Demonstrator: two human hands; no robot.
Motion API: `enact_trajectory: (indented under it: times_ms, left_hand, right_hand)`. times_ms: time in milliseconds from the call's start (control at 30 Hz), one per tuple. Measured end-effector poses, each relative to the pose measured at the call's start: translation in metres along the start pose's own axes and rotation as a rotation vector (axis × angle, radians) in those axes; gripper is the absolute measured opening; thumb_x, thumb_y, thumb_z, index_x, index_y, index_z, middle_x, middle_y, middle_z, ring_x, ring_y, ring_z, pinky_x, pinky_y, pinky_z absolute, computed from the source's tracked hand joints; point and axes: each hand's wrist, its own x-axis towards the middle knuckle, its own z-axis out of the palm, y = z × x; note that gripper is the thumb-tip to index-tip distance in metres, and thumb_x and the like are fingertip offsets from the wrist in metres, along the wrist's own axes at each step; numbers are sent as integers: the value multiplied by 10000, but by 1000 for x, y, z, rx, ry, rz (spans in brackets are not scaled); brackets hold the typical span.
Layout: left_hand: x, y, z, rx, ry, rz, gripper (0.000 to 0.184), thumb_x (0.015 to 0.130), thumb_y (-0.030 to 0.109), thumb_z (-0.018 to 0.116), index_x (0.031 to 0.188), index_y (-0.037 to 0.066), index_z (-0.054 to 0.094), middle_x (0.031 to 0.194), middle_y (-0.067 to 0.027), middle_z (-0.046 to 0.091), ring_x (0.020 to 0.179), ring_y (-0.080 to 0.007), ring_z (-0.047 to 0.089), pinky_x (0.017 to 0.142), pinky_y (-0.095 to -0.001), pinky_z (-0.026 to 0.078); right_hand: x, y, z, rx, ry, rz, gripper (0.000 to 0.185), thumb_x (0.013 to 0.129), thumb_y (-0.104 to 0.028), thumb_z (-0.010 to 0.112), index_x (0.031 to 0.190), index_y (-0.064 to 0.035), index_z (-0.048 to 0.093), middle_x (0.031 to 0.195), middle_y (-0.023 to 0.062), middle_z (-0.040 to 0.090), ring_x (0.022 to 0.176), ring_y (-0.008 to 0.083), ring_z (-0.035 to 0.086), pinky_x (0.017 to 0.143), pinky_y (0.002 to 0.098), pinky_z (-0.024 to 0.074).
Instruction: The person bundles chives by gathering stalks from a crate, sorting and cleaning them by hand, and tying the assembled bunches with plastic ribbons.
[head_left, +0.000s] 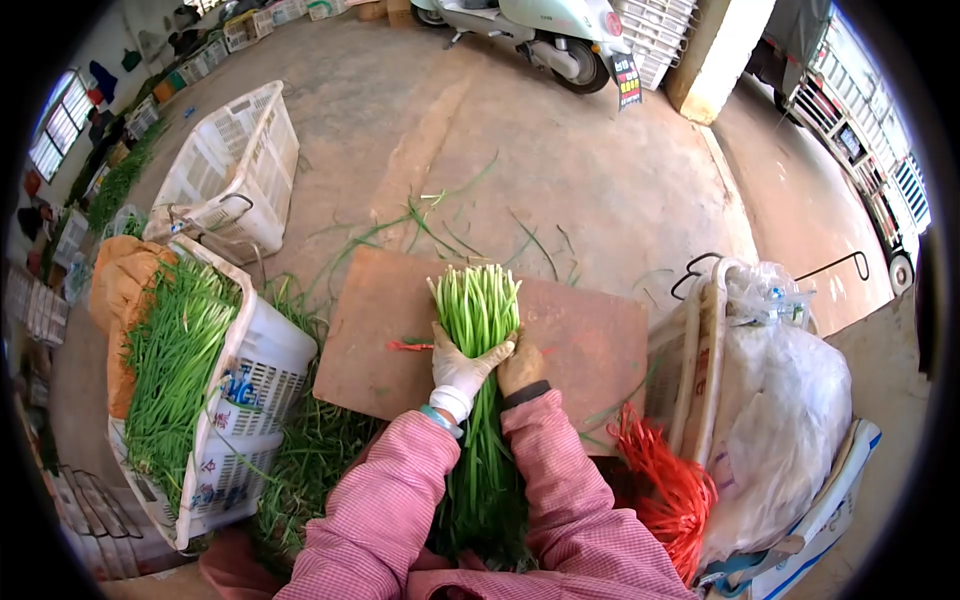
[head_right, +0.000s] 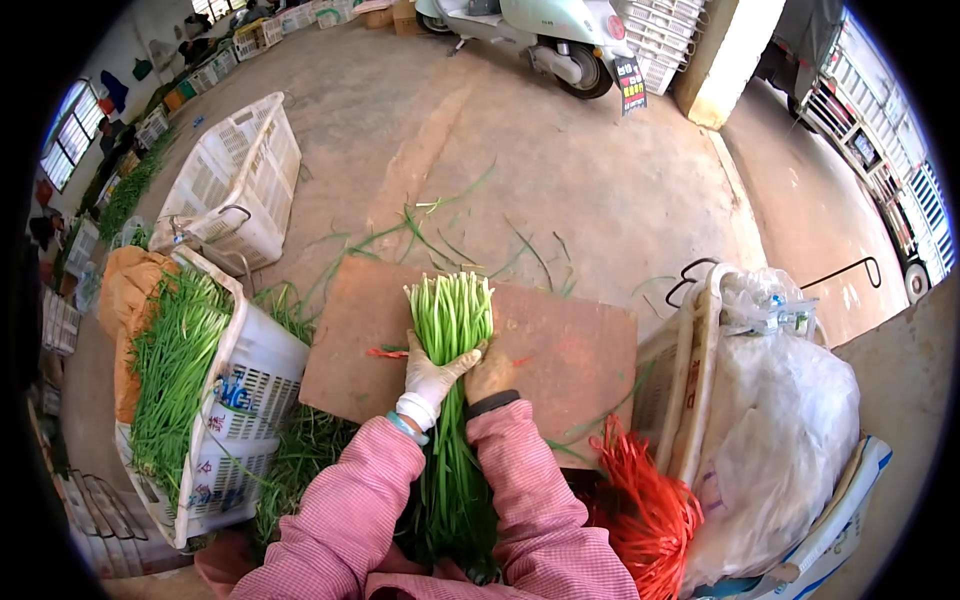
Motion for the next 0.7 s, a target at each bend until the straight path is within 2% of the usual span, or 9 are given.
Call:
enact_trajectory:
  times_ms: [33, 67, 133, 200, 233, 433, 533, 600, 700]
  left_hand:
    - [-3, 1, -4, -58, -23, -17, 1211, 456, 419, 784, 1273, -97, 55, 1247, -243, 315, 1152, -294, 337, 964, -316, 277]
    - [-8, 2, -7, 13, -24, 7, 1237, 431, 541, 749, 1274, -88, 97, 1261, -271, 281, 1172, -342, 307, 973, -350, 263]
    - [-18, 14, -8, 183, 9, 18, 1227, 442, 530, 749, 1280, -76, 88, 1278, -255, 264, 1184, -332, 292, 977, -360, 254]
    - [-22, 23, -8, 350, 47, 33, 1217, 453, 519, 748, 1286, -64, 79, 1296, -239, 247, 1195, -322, 276, 980, -369, 244]
    - [-23, 25, -8, 385, 49, -18, 1210, 462, 512, 746, 1291, -53, 69, 1310, -222, 229, 1208, -312, 254, 986, -379, 227]
    - [-28, 30, -19, 358, 25, -100, 1226, 489, 529, 731, 1314, 14, -16, 1353, -191, 142, 1257, -291, 146, 996, -465, 134]
    - [-29, 19, -22, 365, 39, -64, 1231, 487, 535, 729, 1314, 15, -20, 1354, -195, 132, 1261, -297, 124, 999, -462, 128]
    - [-34, 21, -27, 327, 43, -59, 1186, 516, 438, 761, 1310, -12, 2, 1331, -232, 161, 1247, -314, 166, 1014, -365, 178]
    - [-27, 3, -27, -133, 47, -132, 1120, 582, 501, 697, 1307, -28, 26, 1351, -213, 119, 1249, -320, 151, 1022, -356, 154]
  right_hand:
    - [-13, 1, 2, -30, 20, -77, 384, 875, -227, 385, 1127, 62, 401, 678, 224, 567, 611, 348, 571, 515, 391, 446]
    - [-22, 2, 4, -30, 18, -65, 384, 875, -227, 385, 1127, 62, 401, 678, 224, 567, 611, 348, 571, 515, 391, 446]
    - [-32, -3, 2, 480, 139, -196, 375, 871, -177, 379, 1160, 60, 359, 747, 214, 569, 647, 277, 576, 566, 356, 456]
    - [-32, -3, -9, 663, -10, 11, 384, 854, -126, 379, 1191, 49, 327, 886, 219, 548, 752, 213, 565, 659, 316, 458]
    - [-31, 0, -12, 484, -115, 102, 391, 849, -119, 380, 1199, 46, 322, 952, 229, 525, 830, 243, 549, 718, 325, 445]
    - [-50, 43, -23, -291, 111, -338, 478, 794, -82, 464, 1229, 37, 304, 1261, 288, 271, 997, 417, 454, 828, 417, 403]
    - [-47, 36, -66, 19, 4, 107, 370, 829, -68, 469, 1172, 49, 396, 946, 179, 566, 780, 229, 564, 714, 305, 455]
    - [-33, 99, -59, 271, 256, -9, 302, 852, -56, 445, 1140, 34, 438, 752, 75, 591, 600, 109, 523, 568, 225, 449]
    - [-7, 124, -85, 716, 1, 610, 250, 853, -101, 460, 1089, -26, 495, 705, 50, 605, 485, 77, 500, 408, 198, 378]
